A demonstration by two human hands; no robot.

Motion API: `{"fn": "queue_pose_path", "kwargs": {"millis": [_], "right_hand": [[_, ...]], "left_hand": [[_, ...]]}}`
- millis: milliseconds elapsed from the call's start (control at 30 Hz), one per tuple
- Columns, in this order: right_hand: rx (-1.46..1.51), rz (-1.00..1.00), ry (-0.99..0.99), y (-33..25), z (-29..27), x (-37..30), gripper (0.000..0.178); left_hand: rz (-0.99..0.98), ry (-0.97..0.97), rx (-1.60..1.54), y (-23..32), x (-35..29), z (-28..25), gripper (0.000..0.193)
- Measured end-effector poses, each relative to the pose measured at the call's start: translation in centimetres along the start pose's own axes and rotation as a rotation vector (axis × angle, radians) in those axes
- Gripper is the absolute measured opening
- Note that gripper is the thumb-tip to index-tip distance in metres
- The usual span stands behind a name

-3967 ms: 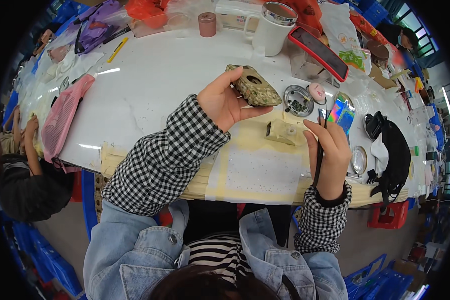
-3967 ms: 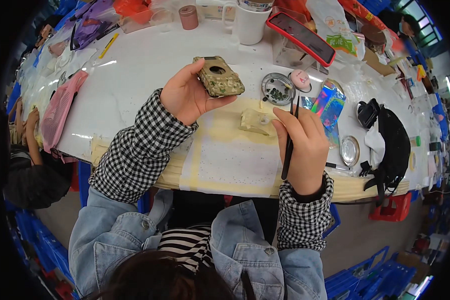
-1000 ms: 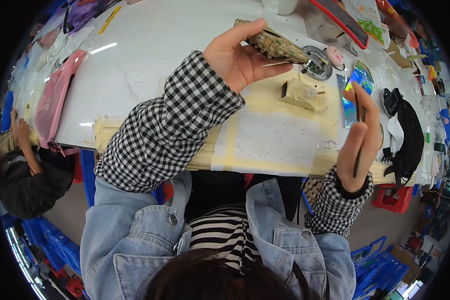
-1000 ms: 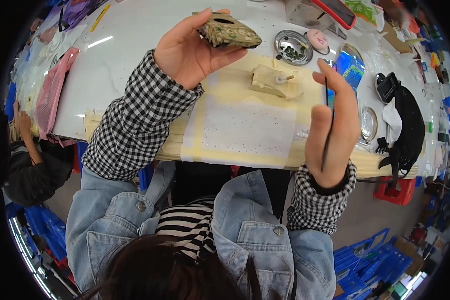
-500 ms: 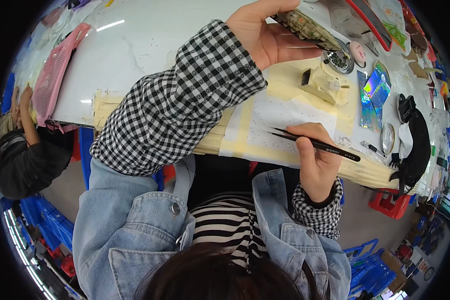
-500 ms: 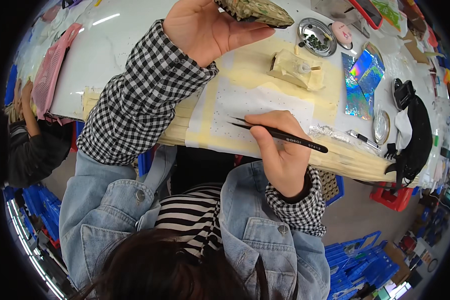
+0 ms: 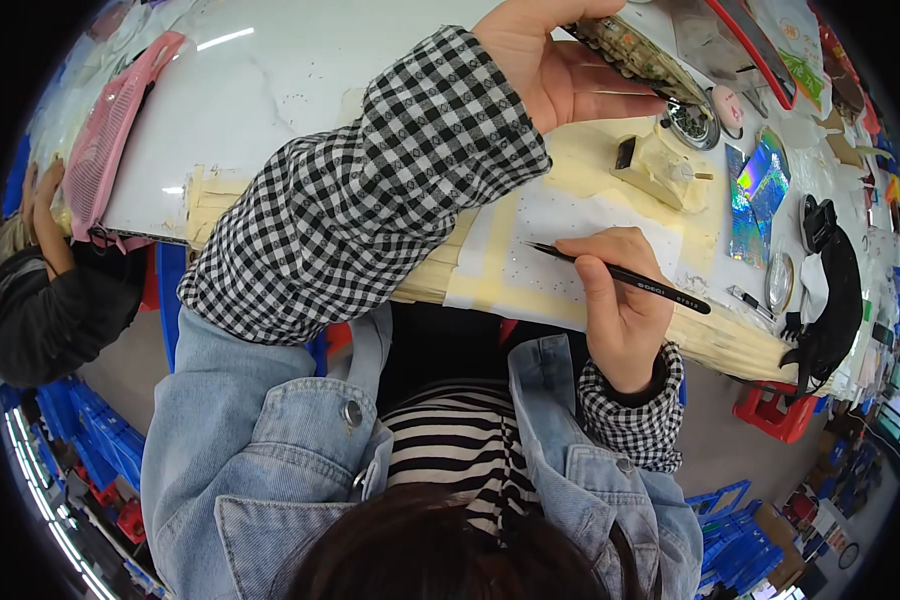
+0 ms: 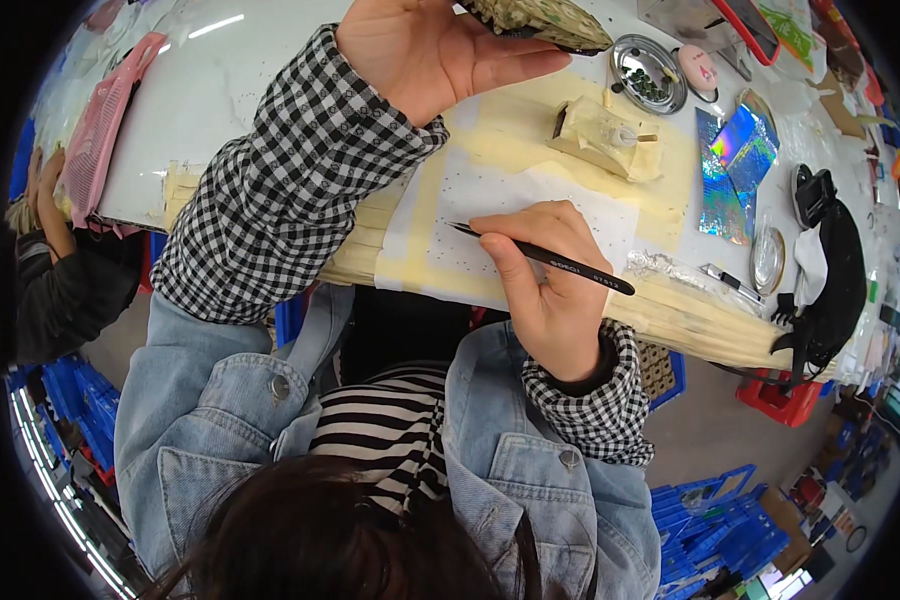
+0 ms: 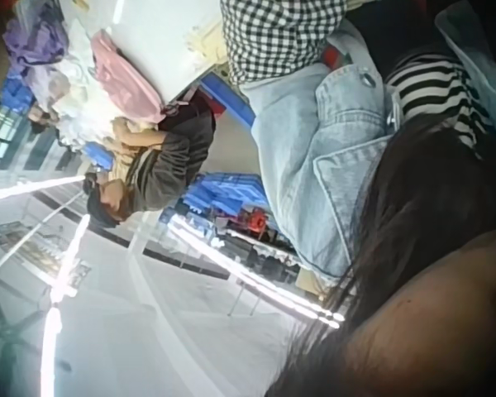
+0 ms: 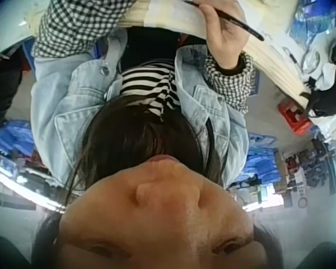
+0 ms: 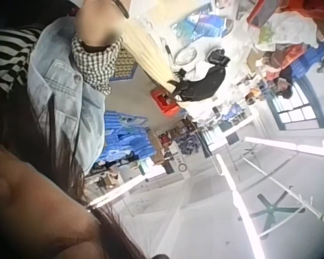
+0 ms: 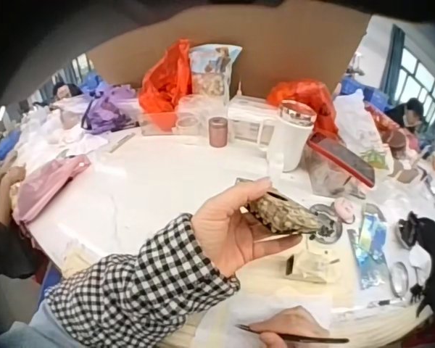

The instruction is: Detailing and painting toy tank turrets using a paintbrush and tweezers at a workstation.

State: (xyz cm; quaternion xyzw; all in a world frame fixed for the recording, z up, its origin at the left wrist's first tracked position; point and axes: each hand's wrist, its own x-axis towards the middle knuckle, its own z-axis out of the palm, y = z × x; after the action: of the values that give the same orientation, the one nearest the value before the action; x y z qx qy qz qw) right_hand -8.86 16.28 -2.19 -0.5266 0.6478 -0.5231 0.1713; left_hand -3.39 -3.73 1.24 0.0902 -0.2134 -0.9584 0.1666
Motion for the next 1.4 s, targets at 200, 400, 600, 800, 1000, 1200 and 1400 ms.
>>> {"fn": "queue_pose_path", "kwargs": {"millis": [200, 400, 600, 800, 1000, 1200, 1400], "right_hand": [[-0.027, -0.007, -0.007, 0.1, 0.0, 0.0, 0.007], [-0.032, -0.002, -0.010, -0.1, 0.1, 0.1, 0.008], [-0.041, -0.005, -0.022, -0.1, 0.1, 0.1, 0.008], [0.051, -0.027, 0.019, -0.1, -0.7, -0.1, 0.011], [0.089, -0.170, 0.084, -1.7, -4.9, 0.0, 0.024], [-0.479, -0.263, 0.310, -2.9, -14.8, 11.5, 0.026], [-1.019, -0.278, -0.121, 6.5, -19.1, 24.1, 0.040]], "left_hand": [[-0.004, -0.011, -0.019, -0.1, 0.2, -0.1, 0.022], [0.001, -0.020, 0.001, 0.0, 0.1, 0.0, 0.024], [0.003, -0.015, -0.001, 0.0, 0.0, 0.1, 0.024], [0.001, -0.020, -0.005, 0.1, 0.2, -0.1, 0.026], [0.163, -0.096, 0.068, -0.5, 0.9, -1.0, 0.037], [0.155, -0.065, 0.130, 0.0, 0.0, 0.5, 0.032], [0.131, 0.025, 0.114, 0.1, 0.0, 0.6, 0.030]]}}
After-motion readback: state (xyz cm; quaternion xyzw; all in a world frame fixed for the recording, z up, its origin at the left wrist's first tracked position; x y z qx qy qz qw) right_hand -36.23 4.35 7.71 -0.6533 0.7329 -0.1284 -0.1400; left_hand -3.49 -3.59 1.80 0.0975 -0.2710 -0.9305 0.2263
